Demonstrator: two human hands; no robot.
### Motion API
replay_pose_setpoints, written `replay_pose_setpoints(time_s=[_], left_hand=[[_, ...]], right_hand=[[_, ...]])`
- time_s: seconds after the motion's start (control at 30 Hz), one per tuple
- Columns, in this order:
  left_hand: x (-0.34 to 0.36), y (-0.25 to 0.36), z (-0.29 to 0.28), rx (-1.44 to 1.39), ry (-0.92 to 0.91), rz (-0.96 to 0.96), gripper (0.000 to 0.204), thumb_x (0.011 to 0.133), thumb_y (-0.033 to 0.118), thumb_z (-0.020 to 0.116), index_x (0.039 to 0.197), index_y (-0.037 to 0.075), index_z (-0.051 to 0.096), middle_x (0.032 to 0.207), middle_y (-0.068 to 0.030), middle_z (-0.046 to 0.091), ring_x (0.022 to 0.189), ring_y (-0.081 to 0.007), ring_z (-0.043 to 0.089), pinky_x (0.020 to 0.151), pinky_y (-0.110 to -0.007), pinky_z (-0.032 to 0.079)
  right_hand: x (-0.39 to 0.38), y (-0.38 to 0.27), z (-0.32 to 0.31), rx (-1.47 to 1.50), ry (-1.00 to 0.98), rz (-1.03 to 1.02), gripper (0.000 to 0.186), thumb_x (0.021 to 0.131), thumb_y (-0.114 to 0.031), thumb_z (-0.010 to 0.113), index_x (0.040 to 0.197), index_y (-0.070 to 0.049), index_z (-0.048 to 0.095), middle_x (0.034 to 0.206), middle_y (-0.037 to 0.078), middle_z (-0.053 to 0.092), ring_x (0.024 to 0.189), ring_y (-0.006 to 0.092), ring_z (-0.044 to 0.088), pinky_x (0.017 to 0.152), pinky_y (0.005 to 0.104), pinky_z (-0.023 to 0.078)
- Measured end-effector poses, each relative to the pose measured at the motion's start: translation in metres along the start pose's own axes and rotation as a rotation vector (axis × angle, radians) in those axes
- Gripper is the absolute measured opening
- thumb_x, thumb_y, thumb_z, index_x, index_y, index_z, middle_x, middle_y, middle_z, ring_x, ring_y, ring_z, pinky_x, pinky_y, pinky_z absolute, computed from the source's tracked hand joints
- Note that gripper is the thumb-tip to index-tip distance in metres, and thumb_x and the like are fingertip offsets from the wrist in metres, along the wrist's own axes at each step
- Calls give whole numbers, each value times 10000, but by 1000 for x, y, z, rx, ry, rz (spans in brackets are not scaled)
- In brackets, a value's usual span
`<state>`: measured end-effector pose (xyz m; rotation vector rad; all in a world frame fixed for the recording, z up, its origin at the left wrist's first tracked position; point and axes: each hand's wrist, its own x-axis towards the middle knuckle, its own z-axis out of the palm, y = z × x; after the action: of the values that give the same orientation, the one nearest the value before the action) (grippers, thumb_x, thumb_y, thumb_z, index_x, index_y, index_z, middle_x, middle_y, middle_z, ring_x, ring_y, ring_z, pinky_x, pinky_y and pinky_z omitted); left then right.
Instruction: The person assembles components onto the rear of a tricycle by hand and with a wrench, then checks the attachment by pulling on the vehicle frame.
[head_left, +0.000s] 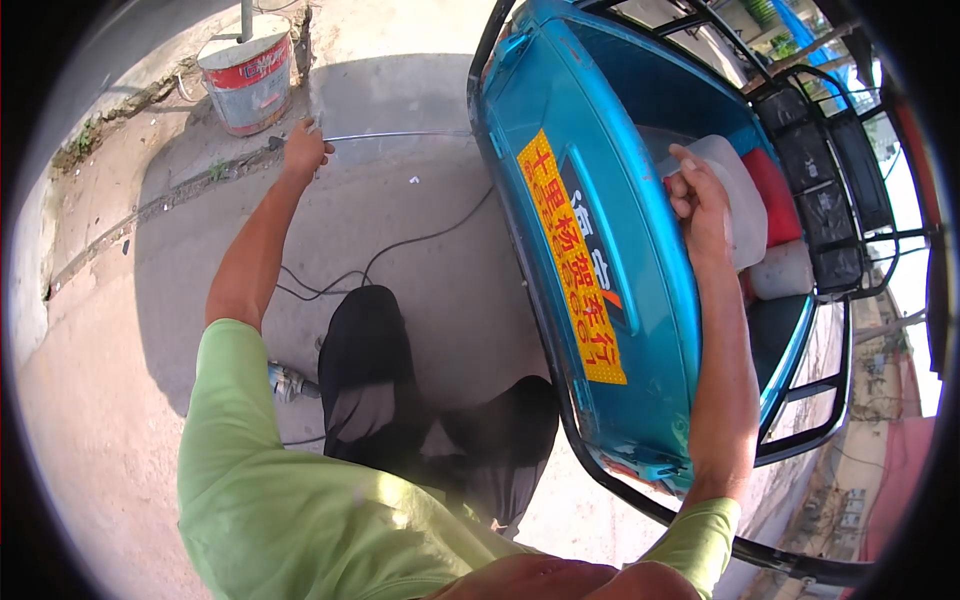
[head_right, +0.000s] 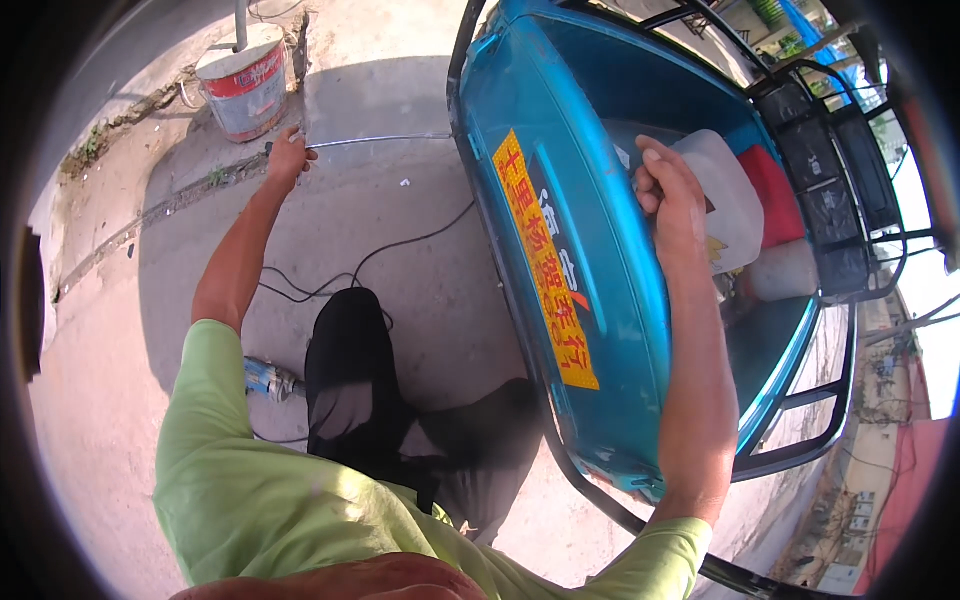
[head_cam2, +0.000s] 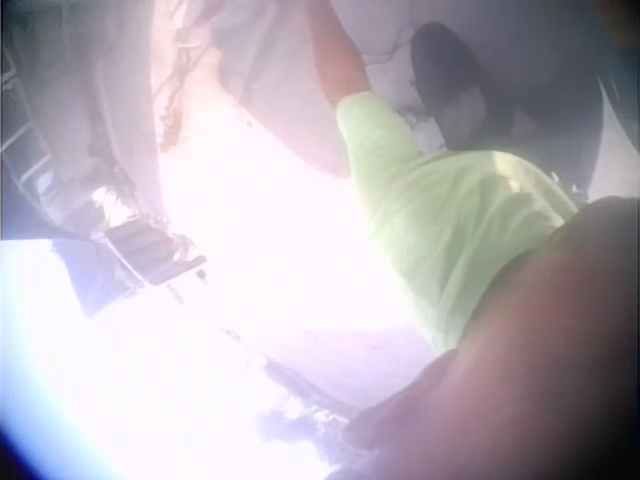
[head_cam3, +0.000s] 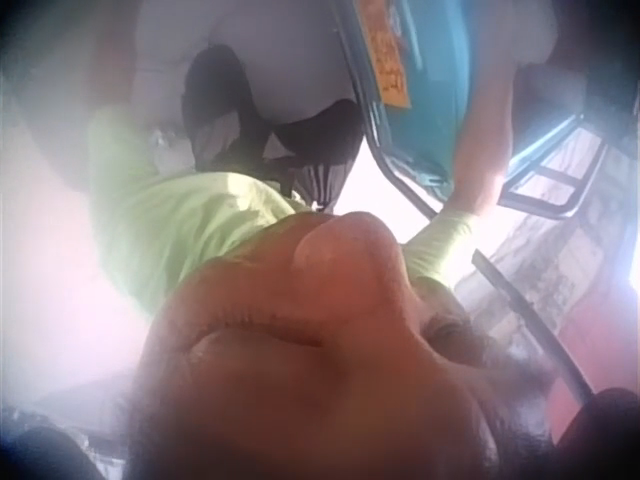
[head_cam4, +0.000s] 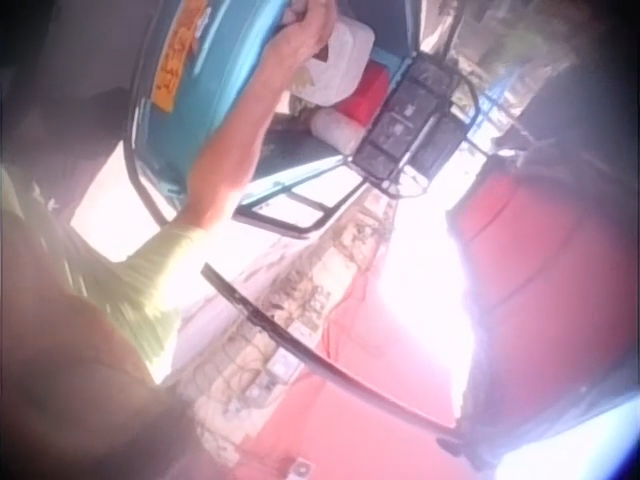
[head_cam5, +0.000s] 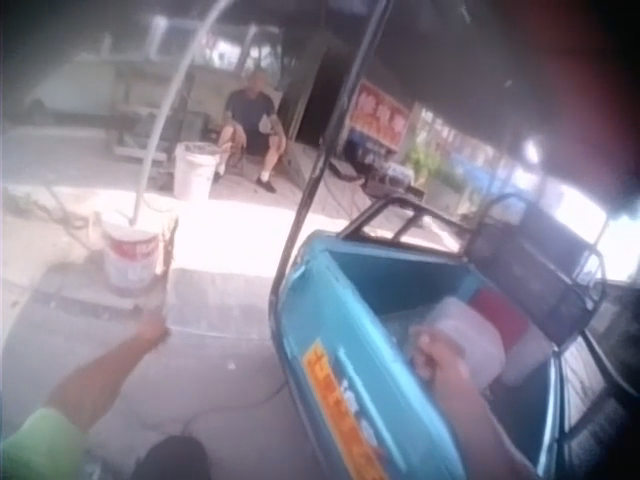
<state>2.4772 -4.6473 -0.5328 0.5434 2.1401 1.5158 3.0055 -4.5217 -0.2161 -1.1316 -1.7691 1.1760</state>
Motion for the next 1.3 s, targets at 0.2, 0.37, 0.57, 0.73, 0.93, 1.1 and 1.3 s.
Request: replay_pose_setpoints(time_s=[0.2, 0.37, 0.57, 0.73, 0.93, 1.1, 1.3], left_hand=[[1, -10, -38, -88, -273, 94, 435, 1022, 132, 433, 1447, 94, 514, 1023, -128, 732, 799, -153, 699, 673, -326, 507], [-22, -20, -48, 221, -353, 555, 476, 995, 200, 597, 1448, 89, 506, 1364, -161, 602, 1292, -299, 564, 1030, -401, 474], [-22, -27, -34, 603, -30, 1000, 501, 953, 318, 681, 1373, 74, 557, 1360, -211, 568, 1299, -383, 517, 1123, -423, 392], [-4, -10, -34, 487, -315, 505, 613, 973, 570, 542, 1128, -14, 649, 1032, -170, 698, 1038, -348, 658, 956, -419, 505], [-19, 11, -12, 257, -476, -356, 667, 992, 685, 374, 870, 61, 574, 697, -95, 663, 510, -224, 631, 487, -353, 465], [-20, 5, -18, 98, -394, -421, 644, 963, 698, 472, 925, 64, 578, 701, -61, 631, 546, -212, 645, 500, -337, 471], [-34, -3, -29, -174, -323, -189, 505, 996, 538, 545, 1013, 39, 619, 758, -65, 665, 651, -188, 679, 565, -333, 501]], right_hand=[[-6, -6, 9, -50, 10, -45, 467, 987, -295, 560, 1311, 38, 612, 724, -24, 477, 622, 42, 394, 621, 208, 335], [-6, -3, 7, -68, 33, -25, 488, 1003, -317, 542, 1329, 43, 590, 689, -27, 437, 590, 39, 375, 610, 209, 334], [-3, 3, 1, 41, 35, 1, 396, 986, -257, 588, 1271, 10, 659, 753, -27, 497, 633, 41, 379, 587, 203, 312], [4, 8, 2, 13, -5, -43, 426, 986, -295, 594, 1279, 7, 658, 753, -37, 499, 628, 32, 380, 590, 203, 331], [3, 9, -1, 3, -8, -59, 452, 988, -317, 577, 1293, 9, 646, 746, -39, 485, 635, 30, 382, 614, 203, 326], [-5, -1, 7, -54, -6, -18, 532, 997, -340, 552, 1348, 60, 559, 689, -50, 401, 599, 22, 368, 637, 191, 339], [-6, -6, 7, -49, 1, 15, 540, 995, -359, 560, 1338, 57, 571, 686, -49, 401, 601, 24, 374, 626, 196, 330]])
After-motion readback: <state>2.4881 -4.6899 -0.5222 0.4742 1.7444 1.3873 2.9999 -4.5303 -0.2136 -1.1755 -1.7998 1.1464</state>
